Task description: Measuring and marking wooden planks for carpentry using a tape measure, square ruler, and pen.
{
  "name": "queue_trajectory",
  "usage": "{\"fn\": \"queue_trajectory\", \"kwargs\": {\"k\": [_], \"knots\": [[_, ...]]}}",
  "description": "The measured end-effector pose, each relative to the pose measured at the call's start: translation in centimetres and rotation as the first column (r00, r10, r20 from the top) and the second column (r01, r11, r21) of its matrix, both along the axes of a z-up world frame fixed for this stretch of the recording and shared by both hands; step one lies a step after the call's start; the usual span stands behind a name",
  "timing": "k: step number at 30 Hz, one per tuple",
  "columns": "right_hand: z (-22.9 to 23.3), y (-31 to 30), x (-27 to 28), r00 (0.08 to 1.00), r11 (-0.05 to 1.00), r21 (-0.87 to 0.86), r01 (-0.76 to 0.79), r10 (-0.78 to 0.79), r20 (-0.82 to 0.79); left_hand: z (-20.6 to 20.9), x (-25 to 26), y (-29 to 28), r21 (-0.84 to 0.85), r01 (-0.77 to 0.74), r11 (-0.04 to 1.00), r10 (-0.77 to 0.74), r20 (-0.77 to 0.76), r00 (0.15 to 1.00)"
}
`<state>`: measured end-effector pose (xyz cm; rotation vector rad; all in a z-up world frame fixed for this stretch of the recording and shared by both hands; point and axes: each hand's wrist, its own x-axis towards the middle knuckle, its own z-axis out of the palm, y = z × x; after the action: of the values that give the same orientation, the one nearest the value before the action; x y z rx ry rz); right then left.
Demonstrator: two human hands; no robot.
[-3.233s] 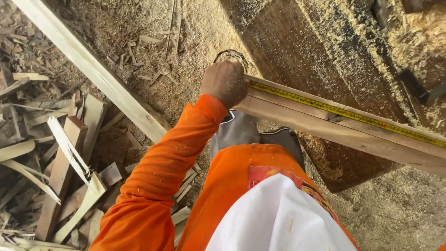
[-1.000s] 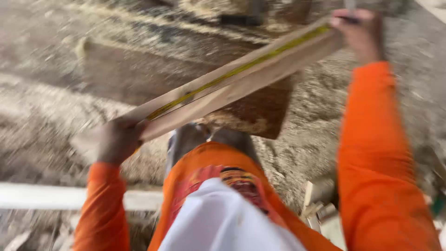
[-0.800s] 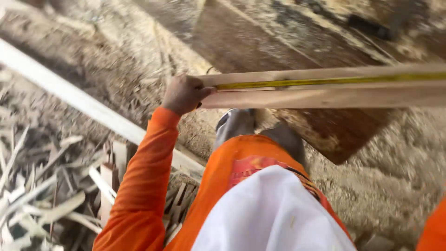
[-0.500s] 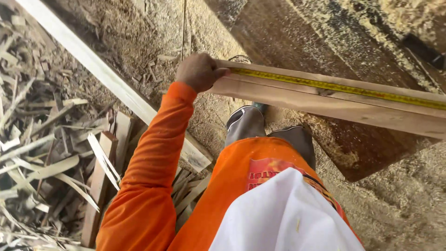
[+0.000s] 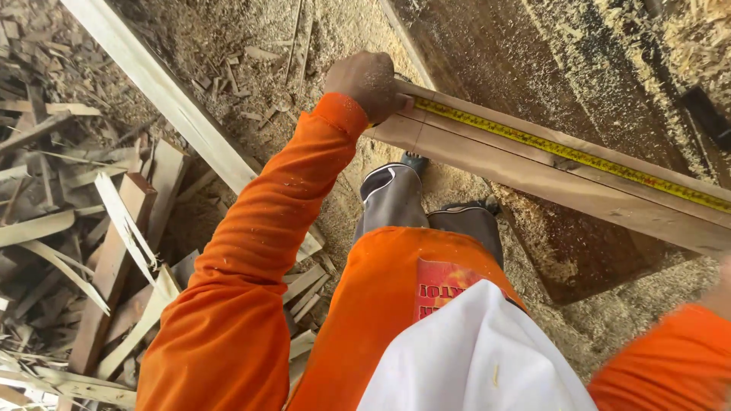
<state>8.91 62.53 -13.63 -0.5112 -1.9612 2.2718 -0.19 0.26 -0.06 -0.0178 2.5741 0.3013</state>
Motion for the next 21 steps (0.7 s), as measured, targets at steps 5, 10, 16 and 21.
{"fn": "queue_trajectory", "kwargs": {"k": [5, 10, 16, 21], "knots": [[13.3, -27.2, -2.2, 0.967, 0.958, 0.164, -0.235, 0.248, -0.063, -0.8, -0.1, 0.0, 0.033, -0.011, 0.999, 0.012, -0.029, 1.000], [15.1, -38.2, -4.6, 0.763, 0.691, 0.393, -0.607, 0.645, 0.046, -2.2, 0.1, -0.1, 0.081, 0.000, 0.997, 0.010, -0.128, 0.992], [13.1, -39.5, -4.6, 0.793, 0.767, 0.212, -0.606, 0.604, 0.081, -3.9, 0.3, -0.4, 0.102, 0.028, 0.994, -0.002, -0.248, 0.969], [13.2, -39.5, -4.7, 0.794, 0.739, 0.325, -0.590, 0.603, 0.073, -6.3, 0.0, -0.3, 0.108, 0.022, 0.994, 0.004, -0.236, 0.972]]}}
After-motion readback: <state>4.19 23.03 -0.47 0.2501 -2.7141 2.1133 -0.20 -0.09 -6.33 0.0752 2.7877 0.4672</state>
